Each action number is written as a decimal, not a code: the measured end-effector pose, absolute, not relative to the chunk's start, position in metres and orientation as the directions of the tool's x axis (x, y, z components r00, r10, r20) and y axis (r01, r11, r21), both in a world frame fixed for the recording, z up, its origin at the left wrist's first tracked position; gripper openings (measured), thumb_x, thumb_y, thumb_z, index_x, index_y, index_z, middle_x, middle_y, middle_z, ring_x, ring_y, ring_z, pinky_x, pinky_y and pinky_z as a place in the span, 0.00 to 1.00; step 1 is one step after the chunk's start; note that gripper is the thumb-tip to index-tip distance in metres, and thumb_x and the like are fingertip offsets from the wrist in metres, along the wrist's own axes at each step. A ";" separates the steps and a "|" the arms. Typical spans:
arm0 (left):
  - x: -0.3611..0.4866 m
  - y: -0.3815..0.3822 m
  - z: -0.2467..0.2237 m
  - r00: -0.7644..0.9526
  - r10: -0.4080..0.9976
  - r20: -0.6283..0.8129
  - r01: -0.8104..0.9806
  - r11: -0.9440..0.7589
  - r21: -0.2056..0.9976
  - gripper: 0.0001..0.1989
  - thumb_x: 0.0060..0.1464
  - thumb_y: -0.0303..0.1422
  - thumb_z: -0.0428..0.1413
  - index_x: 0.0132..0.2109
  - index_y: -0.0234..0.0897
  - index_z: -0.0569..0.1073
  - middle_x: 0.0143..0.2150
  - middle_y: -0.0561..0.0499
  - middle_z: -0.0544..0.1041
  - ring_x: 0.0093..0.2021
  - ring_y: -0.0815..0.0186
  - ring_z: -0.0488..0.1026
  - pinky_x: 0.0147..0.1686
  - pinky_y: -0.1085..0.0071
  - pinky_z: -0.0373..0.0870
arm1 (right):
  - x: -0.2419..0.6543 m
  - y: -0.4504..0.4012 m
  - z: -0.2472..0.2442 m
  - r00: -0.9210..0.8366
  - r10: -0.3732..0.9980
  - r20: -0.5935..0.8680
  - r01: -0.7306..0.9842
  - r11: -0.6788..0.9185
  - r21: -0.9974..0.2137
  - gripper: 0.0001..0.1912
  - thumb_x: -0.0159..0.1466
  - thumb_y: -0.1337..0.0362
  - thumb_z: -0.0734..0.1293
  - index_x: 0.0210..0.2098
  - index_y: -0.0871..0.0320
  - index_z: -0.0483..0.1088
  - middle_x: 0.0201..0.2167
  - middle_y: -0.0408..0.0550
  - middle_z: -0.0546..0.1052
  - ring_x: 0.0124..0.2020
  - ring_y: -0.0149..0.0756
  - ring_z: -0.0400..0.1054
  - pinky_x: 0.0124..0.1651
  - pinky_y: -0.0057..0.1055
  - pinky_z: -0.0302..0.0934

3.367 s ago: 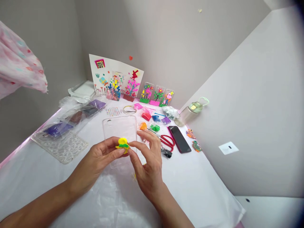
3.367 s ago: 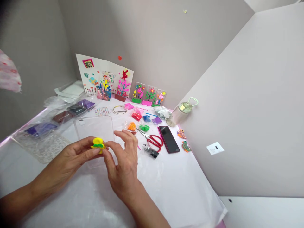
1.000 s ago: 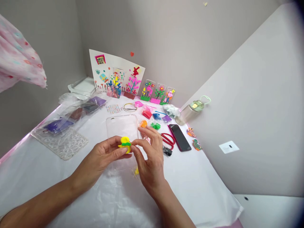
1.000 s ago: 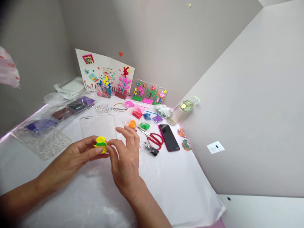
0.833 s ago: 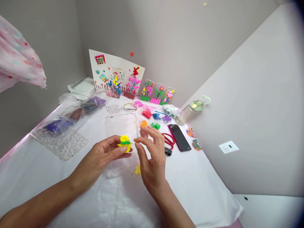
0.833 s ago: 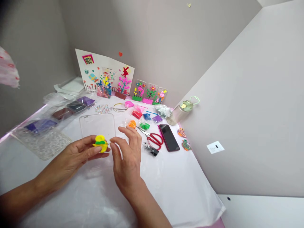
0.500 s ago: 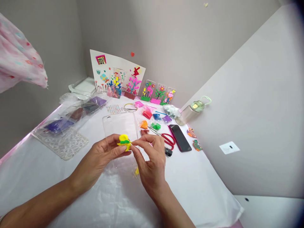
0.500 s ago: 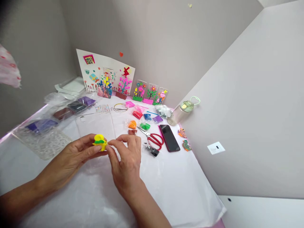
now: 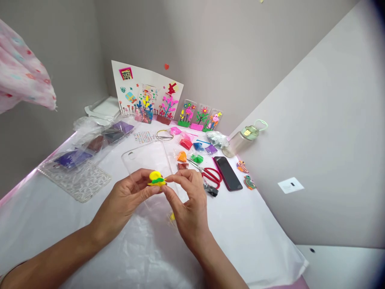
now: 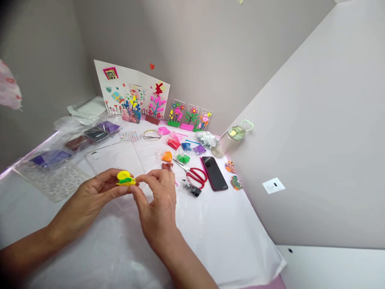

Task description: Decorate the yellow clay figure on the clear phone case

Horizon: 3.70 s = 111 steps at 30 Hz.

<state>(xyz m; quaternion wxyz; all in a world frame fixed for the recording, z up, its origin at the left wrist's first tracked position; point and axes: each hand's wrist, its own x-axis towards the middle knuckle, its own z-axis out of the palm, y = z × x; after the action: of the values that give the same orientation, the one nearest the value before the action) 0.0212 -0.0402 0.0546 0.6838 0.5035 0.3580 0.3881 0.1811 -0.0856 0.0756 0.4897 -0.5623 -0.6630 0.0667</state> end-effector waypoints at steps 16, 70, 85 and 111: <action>0.021 -0.040 0.056 0.424 0.897 -0.123 -0.130 0.194 0.972 0.12 0.54 0.44 0.67 0.43 0.49 0.77 0.41 0.60 0.82 0.46 0.66 0.77 0.46 0.76 0.70 | 0.183 -0.084 0.076 0.159 0.880 0.448 0.535 0.304 -0.788 0.05 0.64 0.70 0.73 0.35 0.52 0.78 0.35 0.43 0.73 0.41 0.37 0.70 0.51 0.38 0.65; 0.022 -0.040 0.057 0.503 0.859 -0.101 -0.256 0.259 0.931 0.09 0.57 0.41 0.66 0.43 0.45 0.79 0.43 0.57 0.79 0.47 0.66 0.77 0.50 0.71 0.77 | 0.187 -0.082 0.078 0.202 0.871 0.448 0.494 0.304 -0.814 0.01 0.66 0.64 0.70 0.39 0.53 0.75 0.40 0.46 0.75 0.46 0.40 0.69 0.53 0.40 0.63; 0.021 -0.039 0.054 0.579 0.813 -0.069 -0.245 0.253 0.936 0.08 0.60 0.38 0.64 0.46 0.47 0.79 0.44 0.57 0.81 0.47 0.66 0.77 0.53 0.69 0.74 | 0.184 -0.079 0.076 0.123 0.988 0.097 0.007 0.096 -0.995 0.21 0.61 0.63 0.73 0.52 0.53 0.70 0.44 0.46 0.78 0.48 0.40 0.72 0.57 0.41 0.63; 0.021 -0.031 0.047 0.489 0.863 -0.129 -0.202 0.255 0.946 0.16 0.58 0.45 0.62 0.49 0.43 0.72 0.48 0.51 0.77 0.50 0.59 0.77 0.53 0.61 0.74 | 0.189 -0.063 0.066 0.189 0.964 -0.185 -0.483 -0.073 -0.873 0.14 0.53 0.61 0.80 0.36 0.56 0.75 0.33 0.43 0.81 0.36 0.32 0.75 0.39 0.28 0.73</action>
<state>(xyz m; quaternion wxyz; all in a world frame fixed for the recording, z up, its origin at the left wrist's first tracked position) 0.0206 -0.0305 0.0475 0.7147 0.4834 0.3419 0.3723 0.1887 -0.0633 0.0657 0.6262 -0.4500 -0.2674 0.5778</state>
